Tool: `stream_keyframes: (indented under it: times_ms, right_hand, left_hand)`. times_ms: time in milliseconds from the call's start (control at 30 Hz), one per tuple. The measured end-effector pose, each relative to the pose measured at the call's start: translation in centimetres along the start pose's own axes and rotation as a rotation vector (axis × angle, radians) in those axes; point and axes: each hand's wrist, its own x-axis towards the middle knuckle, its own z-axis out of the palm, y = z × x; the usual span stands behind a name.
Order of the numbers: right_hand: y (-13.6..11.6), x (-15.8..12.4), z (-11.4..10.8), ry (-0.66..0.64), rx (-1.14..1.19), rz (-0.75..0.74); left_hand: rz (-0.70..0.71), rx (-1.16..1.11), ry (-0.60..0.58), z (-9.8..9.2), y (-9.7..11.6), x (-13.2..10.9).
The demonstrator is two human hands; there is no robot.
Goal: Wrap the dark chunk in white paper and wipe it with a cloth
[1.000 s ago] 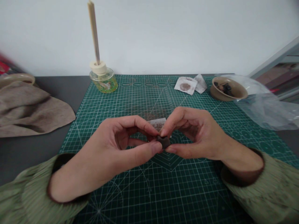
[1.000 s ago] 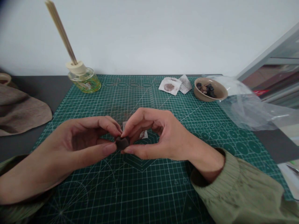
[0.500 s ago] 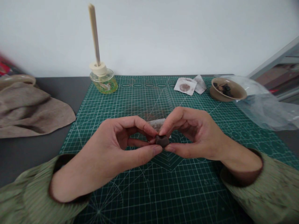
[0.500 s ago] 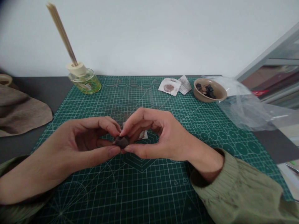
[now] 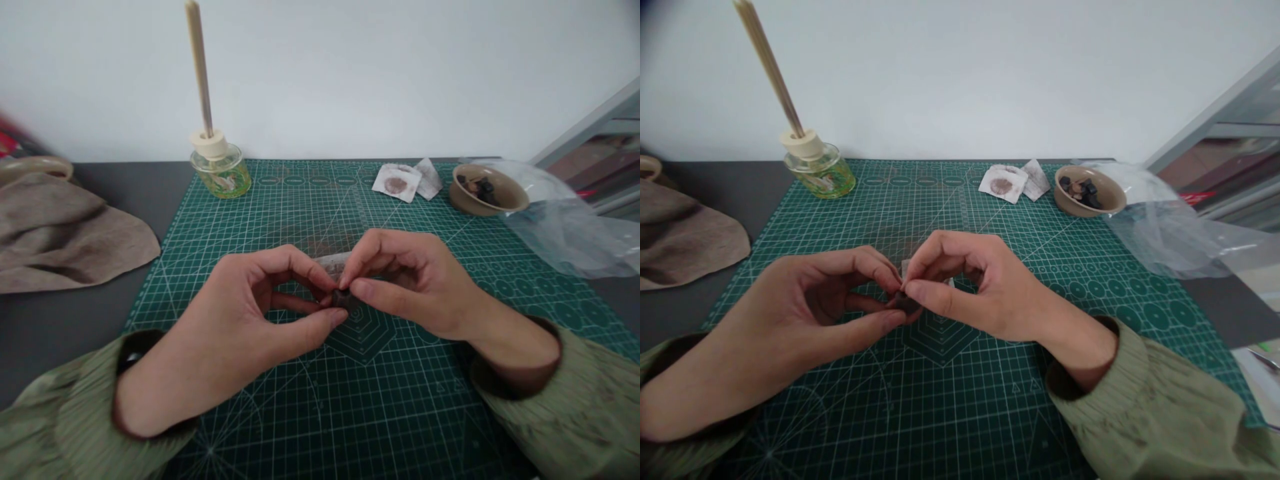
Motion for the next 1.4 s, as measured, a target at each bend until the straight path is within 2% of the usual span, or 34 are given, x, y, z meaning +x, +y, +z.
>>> stream_keyframes:
  times_ms: [267, 500, 800, 1000, 1200, 1400]
  right_hand:
    - [-0.25, -0.14, -0.14, -0.021, 0.030, -0.007]
    - [0.37, -0.42, -0.34, -0.014, -0.005, -0.032]
    - [0.53, -0.28, -0.31, -0.014, 0.016, -0.038]
    - [0.34, -0.30, -0.30, -0.012, -0.047, -0.029]
    - [0.41, -0.32, -0.59, 0.047, -0.109, -0.082]
    - [0.67, -0.32, -0.80, 0.024, -0.146, -0.098]
  left_hand:
    - [-0.009, -0.002, 0.006, 0.00, 0.08, 0.25]
    - [0.087, 0.041, 0.074, -0.15, 0.14, 0.04]
    - [0.124, 0.069, 0.076, -0.32, 0.07, -0.30]
    - [0.160, 0.102, 0.097, -0.43, 0.03, -0.53]
    - [0.166, 0.160, 0.136, -0.39, -0.01, -0.34]
    - [0.150, 0.215, 0.145, -0.43, -0.29, -0.19]
